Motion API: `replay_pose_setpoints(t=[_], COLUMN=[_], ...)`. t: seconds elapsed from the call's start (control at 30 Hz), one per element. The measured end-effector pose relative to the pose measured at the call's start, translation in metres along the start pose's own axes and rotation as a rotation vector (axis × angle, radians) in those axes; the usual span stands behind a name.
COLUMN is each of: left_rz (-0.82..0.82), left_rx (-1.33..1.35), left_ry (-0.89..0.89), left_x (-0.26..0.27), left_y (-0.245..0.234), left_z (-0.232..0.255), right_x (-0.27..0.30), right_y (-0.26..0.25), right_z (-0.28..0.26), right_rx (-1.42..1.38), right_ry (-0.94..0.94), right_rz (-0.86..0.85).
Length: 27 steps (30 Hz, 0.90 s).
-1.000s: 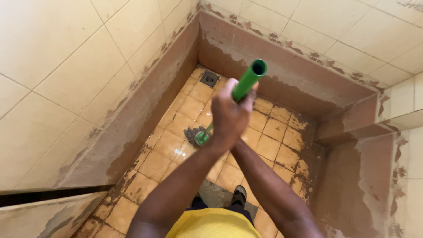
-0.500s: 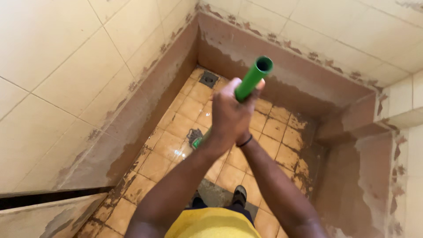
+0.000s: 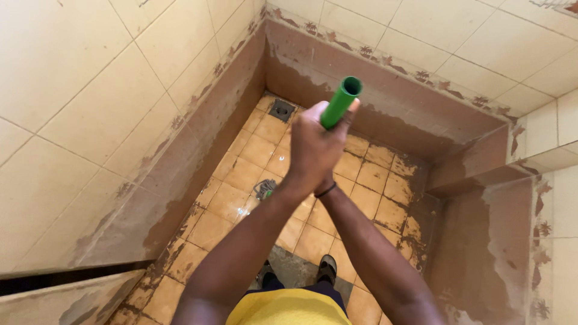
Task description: The person mops a tiled bathroom floor using a green-handled mop. They repeatedly scrub and push water toward the drain, covering the entire floor area.
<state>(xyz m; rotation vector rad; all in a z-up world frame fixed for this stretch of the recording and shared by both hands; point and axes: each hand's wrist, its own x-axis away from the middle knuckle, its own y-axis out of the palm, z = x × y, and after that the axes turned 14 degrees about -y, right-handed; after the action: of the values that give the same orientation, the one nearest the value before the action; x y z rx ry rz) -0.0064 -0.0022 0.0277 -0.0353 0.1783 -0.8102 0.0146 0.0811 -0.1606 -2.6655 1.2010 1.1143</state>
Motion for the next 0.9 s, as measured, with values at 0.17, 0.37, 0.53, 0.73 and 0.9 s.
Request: replay_pose_setpoints(t=[0.17, 0.37, 0.53, 0.73, 0.9], left_rz=[-0.315, -0.152, 0.097, -0.072, -0.254], left_rx=[0.076, 0.042, -0.046, -0.017, 0.013], left_ry=[0.06, 0.089, 0.158, 0.04, -0.027], left_x=[-0.018, -0.014, 0.004, -0.016, -0.025], left_y=[-0.01, -0.017, -0.006, 0.006, 0.009], left_z=[-0.011, -0.003, -0.005, -0.013, -0.019], right_x=[-0.033, -0.031, -0.025, -0.013, -0.022], right_y=[-0.018, -0.002, 0.014, 0.0, -0.011], right_z=[-0.042, -0.042, -0.037, -0.017, -0.035], right_rx=[-0.241, -0.048, -0.201, 0.131, 0.104], right_ry=[0.056, 0.041, -0.034, -0.134, -0.085], right_rz=[-0.561, -0.41, -0.099, -0.105, -0.249])
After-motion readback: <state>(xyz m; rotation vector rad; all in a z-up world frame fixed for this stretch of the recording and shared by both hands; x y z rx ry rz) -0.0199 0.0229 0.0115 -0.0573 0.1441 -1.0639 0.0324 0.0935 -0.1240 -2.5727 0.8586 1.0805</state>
